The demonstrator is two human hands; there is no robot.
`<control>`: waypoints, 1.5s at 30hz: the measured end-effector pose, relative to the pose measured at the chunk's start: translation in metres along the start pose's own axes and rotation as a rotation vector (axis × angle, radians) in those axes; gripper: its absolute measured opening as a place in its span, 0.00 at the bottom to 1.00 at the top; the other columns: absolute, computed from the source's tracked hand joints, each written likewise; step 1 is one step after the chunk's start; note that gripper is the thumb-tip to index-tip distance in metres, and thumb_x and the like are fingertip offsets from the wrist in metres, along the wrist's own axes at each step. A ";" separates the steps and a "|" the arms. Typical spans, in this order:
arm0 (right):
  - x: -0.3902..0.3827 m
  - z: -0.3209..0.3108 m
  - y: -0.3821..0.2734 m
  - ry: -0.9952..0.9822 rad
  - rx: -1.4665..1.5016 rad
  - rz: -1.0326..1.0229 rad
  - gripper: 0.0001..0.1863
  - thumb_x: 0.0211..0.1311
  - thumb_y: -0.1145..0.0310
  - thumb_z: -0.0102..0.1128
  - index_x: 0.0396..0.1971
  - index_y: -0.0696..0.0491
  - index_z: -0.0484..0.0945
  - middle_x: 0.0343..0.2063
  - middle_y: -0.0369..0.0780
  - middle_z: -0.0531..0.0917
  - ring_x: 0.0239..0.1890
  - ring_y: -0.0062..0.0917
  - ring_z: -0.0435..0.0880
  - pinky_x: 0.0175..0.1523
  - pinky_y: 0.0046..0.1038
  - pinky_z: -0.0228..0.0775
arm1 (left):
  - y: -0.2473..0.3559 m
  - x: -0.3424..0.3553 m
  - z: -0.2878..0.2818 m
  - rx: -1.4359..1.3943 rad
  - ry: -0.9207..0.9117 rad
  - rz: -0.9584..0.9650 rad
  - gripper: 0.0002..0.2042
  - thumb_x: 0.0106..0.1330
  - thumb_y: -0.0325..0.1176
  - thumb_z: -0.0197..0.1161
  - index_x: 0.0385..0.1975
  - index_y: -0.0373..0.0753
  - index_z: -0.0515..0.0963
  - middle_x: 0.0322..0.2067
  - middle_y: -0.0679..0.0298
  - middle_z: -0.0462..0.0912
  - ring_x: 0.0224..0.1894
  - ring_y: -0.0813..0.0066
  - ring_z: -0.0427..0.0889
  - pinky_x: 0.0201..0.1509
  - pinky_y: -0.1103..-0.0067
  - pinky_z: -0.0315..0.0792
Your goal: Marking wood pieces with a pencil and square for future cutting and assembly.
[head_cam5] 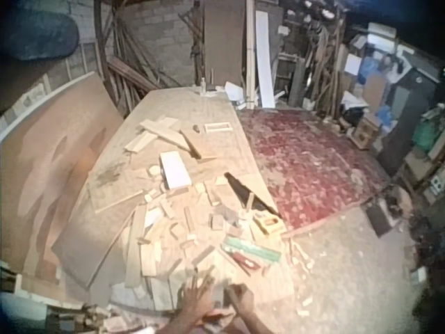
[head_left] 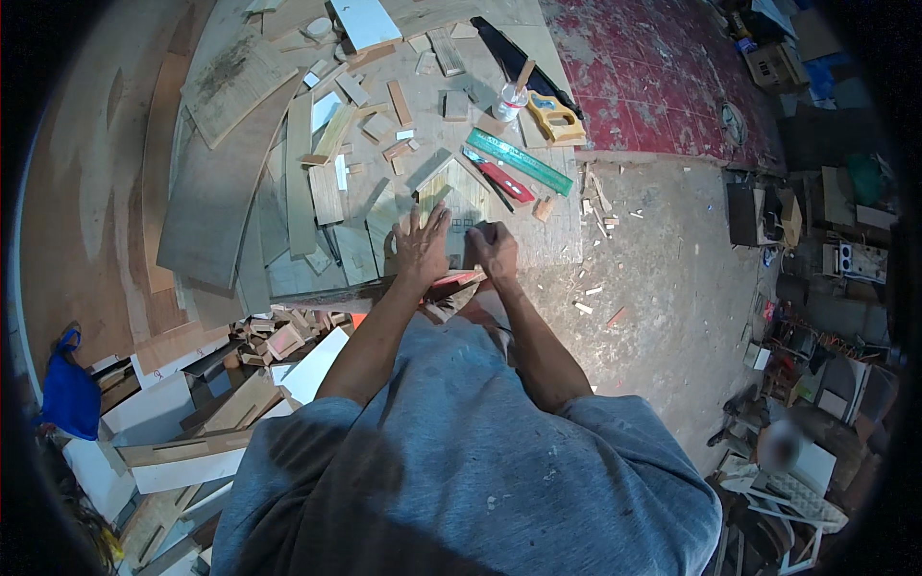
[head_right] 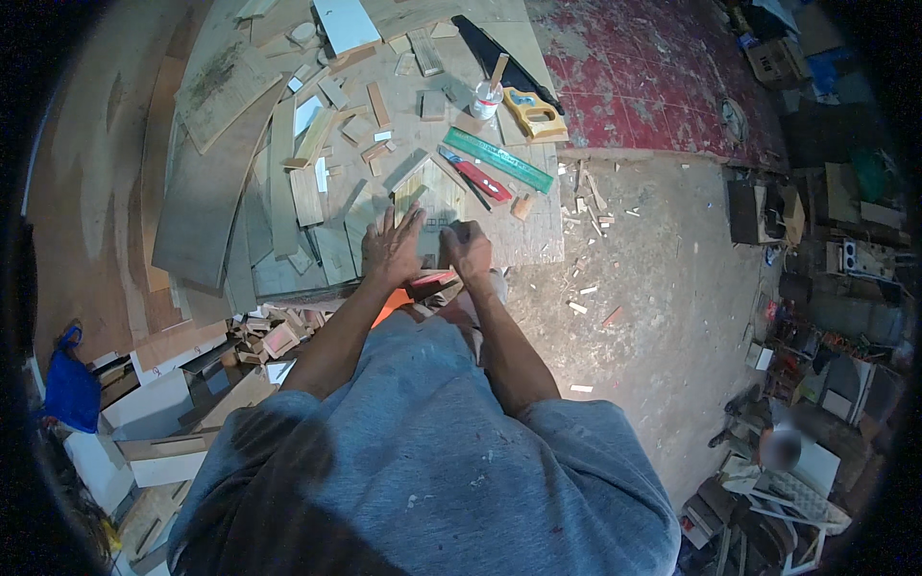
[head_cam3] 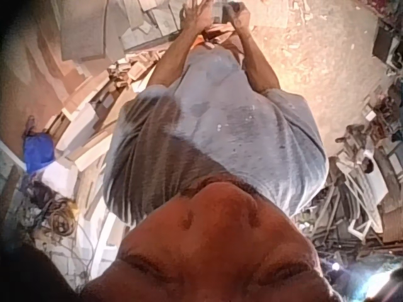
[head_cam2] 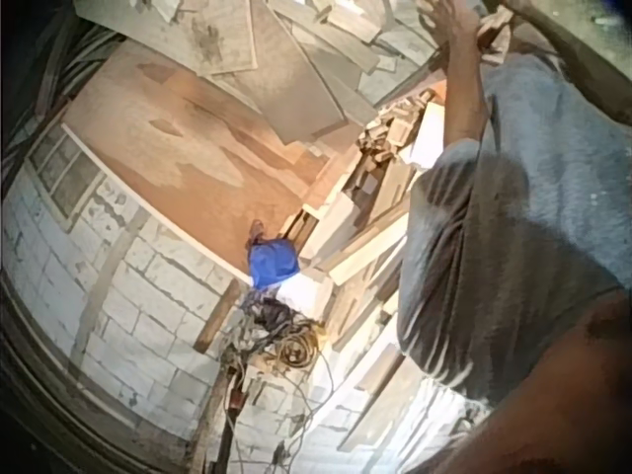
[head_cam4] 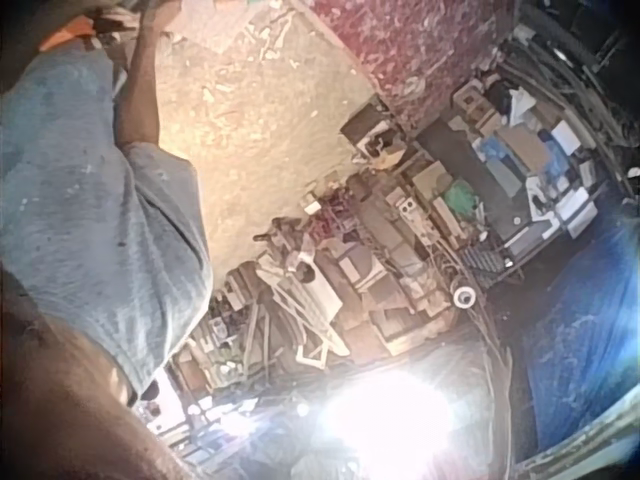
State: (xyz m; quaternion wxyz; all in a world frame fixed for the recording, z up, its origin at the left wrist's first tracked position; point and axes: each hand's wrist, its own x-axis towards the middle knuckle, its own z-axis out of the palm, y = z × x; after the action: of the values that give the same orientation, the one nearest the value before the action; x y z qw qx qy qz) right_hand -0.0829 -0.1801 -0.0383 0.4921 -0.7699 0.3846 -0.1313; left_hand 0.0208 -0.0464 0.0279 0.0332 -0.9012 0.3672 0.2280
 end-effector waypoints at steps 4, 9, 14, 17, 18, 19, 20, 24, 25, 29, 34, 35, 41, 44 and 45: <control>-0.001 -0.002 0.003 0.007 -0.245 0.072 0.19 0.58 0.55 0.70 0.31 0.58 0.79 0.26 0.47 0.84 0.27 0.38 0.83 0.38 0.38 0.74 | 0.005 0.001 -0.003 0.033 -0.003 0.004 0.47 0.54 0.49 0.73 0.75 0.51 0.56 0.78 0.75 0.48 0.78 0.57 0.51 0.71 0.49 0.57; -0.007 -0.038 0.007 -0.010 -0.170 -0.094 0.13 0.62 0.62 0.64 0.39 0.56 0.82 0.26 0.46 0.84 0.28 0.43 0.84 0.38 0.40 0.76 | 0.002 0.000 -0.003 -0.021 0.019 -0.005 0.47 0.53 0.51 0.74 0.74 0.49 0.58 0.78 0.73 0.50 0.78 0.56 0.50 0.71 0.51 0.58; -0.009 -0.033 -0.009 -0.144 -0.612 -0.681 0.20 0.58 0.60 0.64 0.51 0.47 0.82 0.47 0.37 0.80 0.48 0.32 0.78 0.51 0.36 0.68 | -0.001 -0.002 -0.009 -0.072 0.074 0.016 0.49 0.50 0.56 0.75 0.73 0.48 0.60 0.77 0.70 0.52 0.78 0.54 0.50 0.71 0.51 0.58; -0.018 -0.020 0.004 -0.251 -0.766 -0.739 0.19 0.62 0.59 0.60 0.52 0.47 0.82 0.47 0.36 0.80 0.48 0.30 0.77 0.51 0.35 0.67 | -0.001 -0.006 -0.004 -0.014 0.061 -0.010 0.50 0.49 0.59 0.74 0.73 0.47 0.60 0.77 0.71 0.52 0.77 0.54 0.52 0.70 0.52 0.60; -0.020 -0.023 0.007 -0.306 -0.792 -0.703 0.20 0.62 0.61 0.57 0.53 0.47 0.81 0.47 0.35 0.79 0.48 0.29 0.75 0.50 0.35 0.67 | 0.000 -0.008 -0.002 0.016 0.088 -0.007 0.51 0.50 0.59 0.74 0.73 0.48 0.59 0.77 0.72 0.52 0.77 0.54 0.53 0.70 0.53 0.61; -0.016 -0.020 0.007 -0.305 -0.791 -0.709 0.20 0.62 0.61 0.57 0.53 0.47 0.81 0.47 0.35 0.79 0.48 0.29 0.75 0.50 0.35 0.67 | 0.000 -0.008 -0.001 0.045 0.114 -0.005 0.51 0.50 0.60 0.74 0.74 0.48 0.59 0.77 0.72 0.53 0.76 0.54 0.54 0.69 0.53 0.62; -0.010 -0.016 0.008 -0.320 -0.778 -0.717 0.20 0.62 0.62 0.56 0.54 0.47 0.80 0.47 0.34 0.79 0.49 0.29 0.75 0.50 0.35 0.67 | -0.004 -0.003 -0.002 0.044 0.062 -0.011 0.51 0.51 0.59 0.73 0.75 0.48 0.57 0.77 0.72 0.53 0.76 0.54 0.55 0.69 0.54 0.62; -0.009 -0.015 0.013 -0.353 -0.779 -0.713 0.21 0.61 0.64 0.52 0.55 0.46 0.80 0.48 0.33 0.78 0.50 0.29 0.75 0.51 0.34 0.67 | -0.002 -0.009 -0.009 -0.010 0.060 -0.007 0.51 0.51 0.59 0.74 0.75 0.49 0.57 0.77 0.72 0.55 0.76 0.53 0.56 0.69 0.53 0.61; -0.006 -0.015 0.012 -0.366 -0.783 -0.712 0.22 0.61 0.63 0.52 0.55 0.45 0.80 0.48 0.33 0.78 0.50 0.29 0.75 0.51 0.33 0.67 | -0.002 -0.011 -0.004 -0.002 0.063 -0.012 0.51 0.51 0.58 0.74 0.75 0.49 0.57 0.76 0.72 0.55 0.76 0.53 0.56 0.69 0.53 0.62; 0.001 -0.009 0.003 -0.368 -0.747 -0.760 0.19 0.62 0.63 0.53 0.52 0.45 0.81 0.46 0.33 0.79 0.48 0.30 0.75 0.50 0.33 0.67 | -0.002 -0.006 -0.006 0.016 0.074 -0.015 0.52 0.51 0.57 0.75 0.75 0.50 0.56 0.76 0.71 0.57 0.75 0.52 0.56 0.69 0.51 0.62; -0.013 -0.011 0.015 -0.310 -0.728 -0.816 0.13 0.60 0.62 0.57 0.44 0.46 0.82 0.45 0.33 0.79 0.47 0.30 0.77 0.47 0.34 0.69 | 0.000 -0.011 -0.002 0.024 0.085 -0.012 0.50 0.51 0.56 0.75 0.75 0.51 0.58 0.74 0.68 0.59 0.75 0.52 0.57 0.68 0.51 0.64; -0.005 -0.006 0.014 -0.302 -0.731 -0.818 0.13 0.60 0.62 0.57 0.44 0.46 0.82 0.45 0.33 0.79 0.47 0.30 0.77 0.47 0.34 0.69 | -0.002 -0.006 -0.005 0.025 0.092 -0.008 0.50 0.51 0.56 0.75 0.75 0.51 0.58 0.74 0.68 0.59 0.75 0.52 0.57 0.68 0.51 0.64; -0.003 -0.003 0.003 -0.386 -0.773 -0.783 0.15 0.59 0.61 0.59 0.44 0.46 0.84 0.47 0.32 0.80 0.48 0.30 0.77 0.48 0.34 0.71 | -0.005 -0.004 0.005 -0.114 0.111 -0.025 0.48 0.49 0.48 0.77 0.73 0.54 0.60 0.74 0.66 0.57 0.76 0.50 0.51 0.68 0.46 0.55; 0.000 0.002 -0.016 -0.373 -0.738 -0.821 0.14 0.58 0.60 0.60 0.43 0.46 0.83 0.45 0.32 0.80 0.49 0.30 0.77 0.49 0.34 0.71 | -0.012 0.000 0.020 -0.080 0.128 -0.036 0.50 0.48 0.50 0.78 0.74 0.56 0.59 0.76 0.64 0.54 0.77 0.50 0.50 0.68 0.45 0.54; 0.004 0.004 -0.018 -0.361 -0.722 -0.830 0.14 0.58 0.61 0.60 0.43 0.45 0.83 0.44 0.32 0.79 0.49 0.29 0.77 0.49 0.34 0.71 | -0.012 -0.001 0.016 -0.061 0.193 -0.018 0.51 0.47 0.51 0.79 0.74 0.57 0.58 0.76 0.64 0.52 0.77 0.50 0.49 0.68 0.44 0.54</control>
State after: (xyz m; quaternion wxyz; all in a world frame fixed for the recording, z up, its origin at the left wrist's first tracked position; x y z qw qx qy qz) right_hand -0.0699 -0.1766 -0.0256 0.1635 -0.9855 -0.0191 -0.0404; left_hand 0.0218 -0.0335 0.0130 -0.0276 -0.9228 0.3536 0.1507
